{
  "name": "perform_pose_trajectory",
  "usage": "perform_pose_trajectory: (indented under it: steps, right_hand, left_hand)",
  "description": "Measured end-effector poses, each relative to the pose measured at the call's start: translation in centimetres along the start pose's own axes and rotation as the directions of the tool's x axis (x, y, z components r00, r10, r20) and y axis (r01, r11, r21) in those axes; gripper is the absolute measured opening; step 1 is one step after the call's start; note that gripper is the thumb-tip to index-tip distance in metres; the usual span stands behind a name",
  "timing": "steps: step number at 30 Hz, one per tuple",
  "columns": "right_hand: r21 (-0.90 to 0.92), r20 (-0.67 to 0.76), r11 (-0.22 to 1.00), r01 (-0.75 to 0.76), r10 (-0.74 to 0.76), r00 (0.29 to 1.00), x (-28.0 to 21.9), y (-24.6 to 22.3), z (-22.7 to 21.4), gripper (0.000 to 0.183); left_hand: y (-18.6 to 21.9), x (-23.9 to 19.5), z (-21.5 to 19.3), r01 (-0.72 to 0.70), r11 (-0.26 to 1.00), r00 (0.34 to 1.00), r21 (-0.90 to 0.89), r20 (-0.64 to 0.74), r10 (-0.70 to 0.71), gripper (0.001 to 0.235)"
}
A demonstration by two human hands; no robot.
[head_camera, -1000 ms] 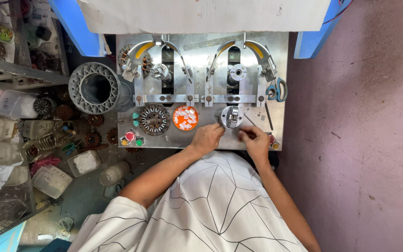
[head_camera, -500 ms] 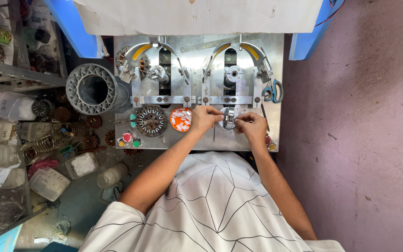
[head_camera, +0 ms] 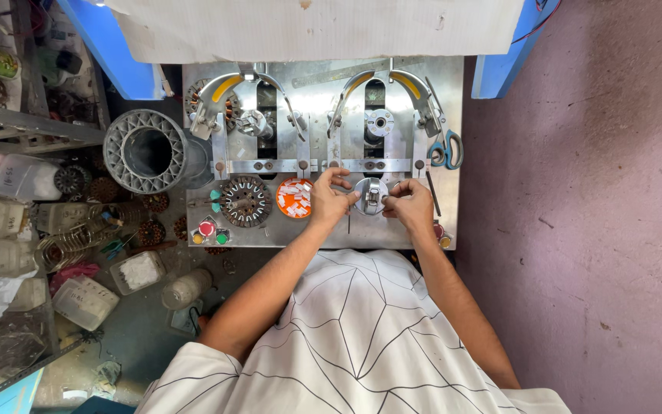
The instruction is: The person assembles motor stator components by placing a circular stator into a machine, handling a cylindrical metal housing, and using a screwdriver to tighten a small component.
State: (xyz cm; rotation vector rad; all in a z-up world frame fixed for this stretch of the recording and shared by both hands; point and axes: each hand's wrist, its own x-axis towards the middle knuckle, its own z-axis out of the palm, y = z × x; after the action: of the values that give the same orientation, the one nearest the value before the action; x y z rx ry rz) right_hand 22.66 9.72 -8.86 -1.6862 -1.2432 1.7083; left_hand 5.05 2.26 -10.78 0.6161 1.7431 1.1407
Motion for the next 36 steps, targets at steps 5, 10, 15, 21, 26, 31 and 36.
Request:
perform_pose_trajectory:
  steps: [5,10,15,21,26,31,36]
  right_hand:
    - [0.076,0.031,0.997,-0.03,0.028,0.999,1.5,0.7,-0.3,0.025]
    - [-0.287,-0.03,0.95,0.121,-0.136,0.99,1.4,-0.1,-2.6,0.019]
    - [-0.765,0.004,0.6,0.233,-0.357,0.934,0.5,0.7,-2.9,0.024]
    - [-0.807,0.062,0.532,0.258,-0.359,0.931,-0.4,1.6,-2.3,0.014]
    - [0.031,-0.13,0.939,0.342,-0.335,0.933,-2.7,0.2,-3.4,0.019]
    - [-0.019,0.015,0.812,0.584,-0.583,0.812,-4.4,-1.5,-2.3,0.014]
    - [-0.149,0.097,0.774,0.615,-0.608,0.788,-4.6,-2.2,-1.5,0.017]
  left_hand:
    - [1.2,-0.4,-0.1,-0.372,0.894,0.928,0.25,0.135,0.348,0.056]
    - [4.8,-2.0,-1.5,-0.449,0.867,0.886,0.216,0.232,0.401,0.065]
    - [6.3,-3.6,-1.1,-0.644,0.706,0.762,0.297,0.334,0.554,0.08]
    - [5.9,-2.4,-0.7,-0.519,0.8,0.833,0.3,0.388,0.395,0.076]
    - [5.6,-1.8,-0.8,-0.41,0.854,0.874,0.32,0.406,0.267,0.079]
    - [5.9,-2.1,-0.7,-0.429,0.842,0.872,0.326,0.393,0.292,0.078]
    - [6.0,-2.2,-0.7,-0.41,0.853,0.878,0.323,0.391,0.275,0.078]
